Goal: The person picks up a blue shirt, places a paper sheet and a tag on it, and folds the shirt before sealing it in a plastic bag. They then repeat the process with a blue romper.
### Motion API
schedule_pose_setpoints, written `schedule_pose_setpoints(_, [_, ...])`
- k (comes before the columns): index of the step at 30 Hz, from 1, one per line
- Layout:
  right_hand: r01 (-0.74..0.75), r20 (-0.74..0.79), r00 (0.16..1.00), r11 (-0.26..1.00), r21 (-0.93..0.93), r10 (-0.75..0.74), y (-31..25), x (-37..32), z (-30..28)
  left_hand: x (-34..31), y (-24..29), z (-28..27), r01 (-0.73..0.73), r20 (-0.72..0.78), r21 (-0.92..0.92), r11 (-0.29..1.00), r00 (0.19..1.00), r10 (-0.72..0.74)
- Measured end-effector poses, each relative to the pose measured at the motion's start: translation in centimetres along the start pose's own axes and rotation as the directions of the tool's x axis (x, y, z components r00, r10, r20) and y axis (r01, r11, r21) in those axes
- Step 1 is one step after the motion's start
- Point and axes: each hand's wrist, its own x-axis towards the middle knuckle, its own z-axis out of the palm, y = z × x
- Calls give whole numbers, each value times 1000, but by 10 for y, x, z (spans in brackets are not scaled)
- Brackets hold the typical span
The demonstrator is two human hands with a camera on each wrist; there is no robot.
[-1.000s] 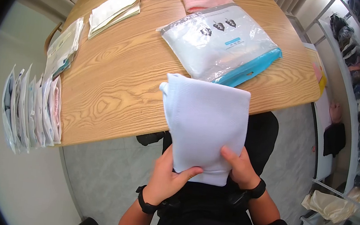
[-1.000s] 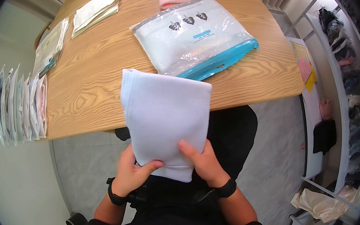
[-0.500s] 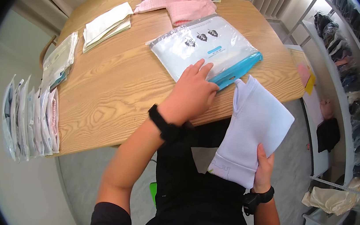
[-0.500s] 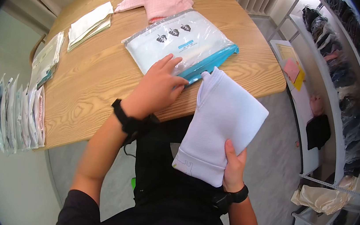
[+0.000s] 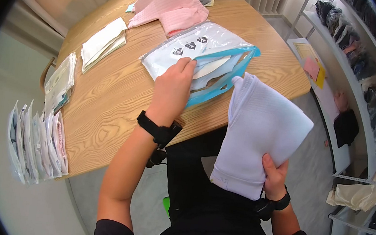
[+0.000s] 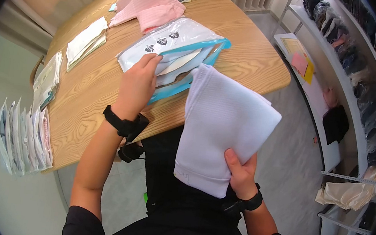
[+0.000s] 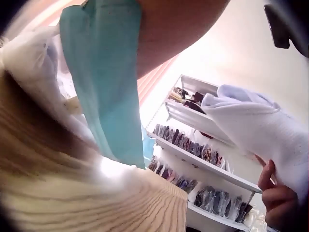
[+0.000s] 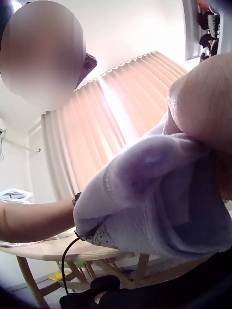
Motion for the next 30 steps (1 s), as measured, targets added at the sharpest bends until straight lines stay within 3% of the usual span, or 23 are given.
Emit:
schedule_pose_setpoints(2, [131, 86, 988, 989, -71, -125, -9, -3, 2, 1, 1, -11, 9, 19, -21, 1000, 1000, -9])
schedule_pose_setpoints(3, [129, 86, 989, 989, -68, -123, -17, -5, 4, 2, 4, -21, 9, 21, -19, 1000, 1000, -8])
schedule_pose_setpoints(5, [480, 343, 860, 826, -295, -377, -28, -10, 8, 1, 15, -48, -87, -118, -129, 988, 990, 71])
schedule_pose_setpoints(6, [492, 190, 868, 845, -210, -458, 7, -18, 6, 1, 23, -62, -89, -112, -129, 988, 991, 75])
schedule_pose_setpoints(7, [298, 259, 930, 947, -120, -260, -6, -19, 12, 1, 36, -76, -27, -144, -247, 969, 990, -9])
schedule_pose_setpoints(8, [76, 345, 937, 996, -46, -55, -23, -18, 20, 0, 47, -87, 35, -164, -364, 931, 981, -101])
schedule_pose_setpoints(10, [191, 376, 924, 934, -301, -69, -28, -6, 39, 1, 60, -106, 110, -124, -448, 887, 975, -184])
schedule_pose_setpoints(12, [-184, 362, 902, 968, -168, 234, -21, 0, 40, -2, 58, -108, 177, -84, -526, 832, 963, -258])
schedule_pose_setpoints(14, [-163, 423, 875, 967, -197, 234, -22, 0, 36, -13, 42, -95, 29, -56, -315, 949, 997, -49])
schedule_pose_setpoints(17, [-313, 441, 823, 934, -175, 358, -27, 4, 37, -30, 46, -89, 22, -58, -297, 955, 997, -41])
schedule_pose_setpoints(20, [-376, 382, 844, 923, -81, 377, -25, 9, 36, -44, 54, -89, 9, -61, -266, 964, 998, -27])
schedule_pose_setpoints(24, [-539, 384, 785, 841, 36, 487, -33, 24, 28, -62, 63, -80, -149, -158, -167, 975, 980, 123])
schedule_pose_setpoints(25, [-534, 390, 793, 843, 72, 468, -36, 25, 29, -66, 66, -79, -224, -187, -125, 967, 962, 198])
schedule_pose_setpoints(30, [-554, 365, 801, 818, 154, 474, -34, 32, 24, -86, 77, -82, -290, -185, -116, 950, 946, 266])
